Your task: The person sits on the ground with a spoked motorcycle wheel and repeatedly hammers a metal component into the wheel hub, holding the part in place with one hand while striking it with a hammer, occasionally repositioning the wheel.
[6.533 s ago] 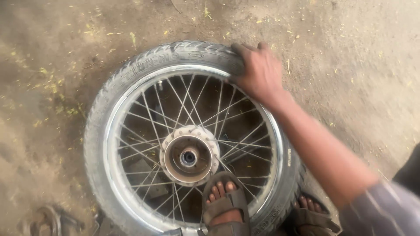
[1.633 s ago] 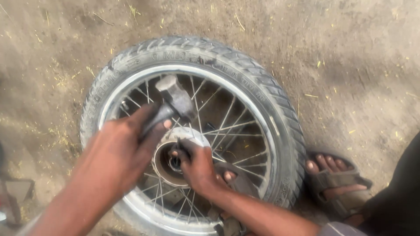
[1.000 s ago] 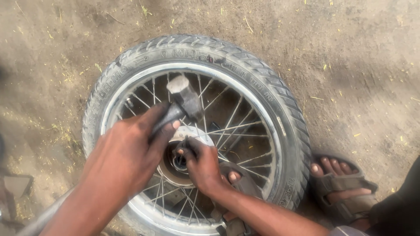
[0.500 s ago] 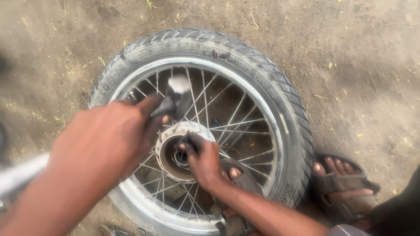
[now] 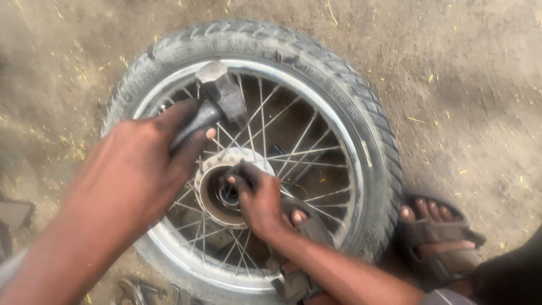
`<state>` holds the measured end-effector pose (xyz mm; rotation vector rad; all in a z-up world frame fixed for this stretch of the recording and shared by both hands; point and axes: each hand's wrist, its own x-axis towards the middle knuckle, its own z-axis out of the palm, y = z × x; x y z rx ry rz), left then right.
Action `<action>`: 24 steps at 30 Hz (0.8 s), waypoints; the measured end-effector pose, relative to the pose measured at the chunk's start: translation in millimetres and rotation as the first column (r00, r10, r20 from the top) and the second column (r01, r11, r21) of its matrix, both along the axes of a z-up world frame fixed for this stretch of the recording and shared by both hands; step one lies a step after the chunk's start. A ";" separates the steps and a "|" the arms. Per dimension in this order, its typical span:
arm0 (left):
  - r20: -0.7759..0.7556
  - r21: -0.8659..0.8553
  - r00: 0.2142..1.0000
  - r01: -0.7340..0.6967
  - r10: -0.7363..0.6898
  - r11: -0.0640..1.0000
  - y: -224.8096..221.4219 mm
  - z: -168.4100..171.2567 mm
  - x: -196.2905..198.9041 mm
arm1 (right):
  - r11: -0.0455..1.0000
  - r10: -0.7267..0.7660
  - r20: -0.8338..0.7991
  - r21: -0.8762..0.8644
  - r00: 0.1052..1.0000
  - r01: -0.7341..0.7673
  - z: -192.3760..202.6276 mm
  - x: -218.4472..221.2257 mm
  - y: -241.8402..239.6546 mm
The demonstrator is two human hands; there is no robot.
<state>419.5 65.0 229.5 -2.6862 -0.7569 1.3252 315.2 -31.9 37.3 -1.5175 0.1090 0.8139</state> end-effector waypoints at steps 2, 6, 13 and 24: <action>0.072 -0.012 0.997 -0.021 0.021 1.000 0.3 -0.6 -1.8 | 1.000 -0.013 -0.017 0.008 1.000 0.013 -1.7 1.3 2.4; -0.003 -0.030 1.000 -0.017 0.017 0.999 -1.1 -4.2 -8.2 | 0.995 -0.044 -0.022 0.087 0.999 0.046 -0.4 -1.8 1.7; -0.088 -0.023 0.994 0.063 -0.065 0.998 -5.4 -4.1 -2.9 | 0.999 -0.025 0.010 0.044 1.000 0.025 2.6 4.2 1.5; -0.025 -0.039 0.823 0.566 -0.567 0.823 29.9 -23.3 -43.8 | 1.000 0.018 -0.062 0.012 0.998 -0.017 -0.1 -0.5 2.5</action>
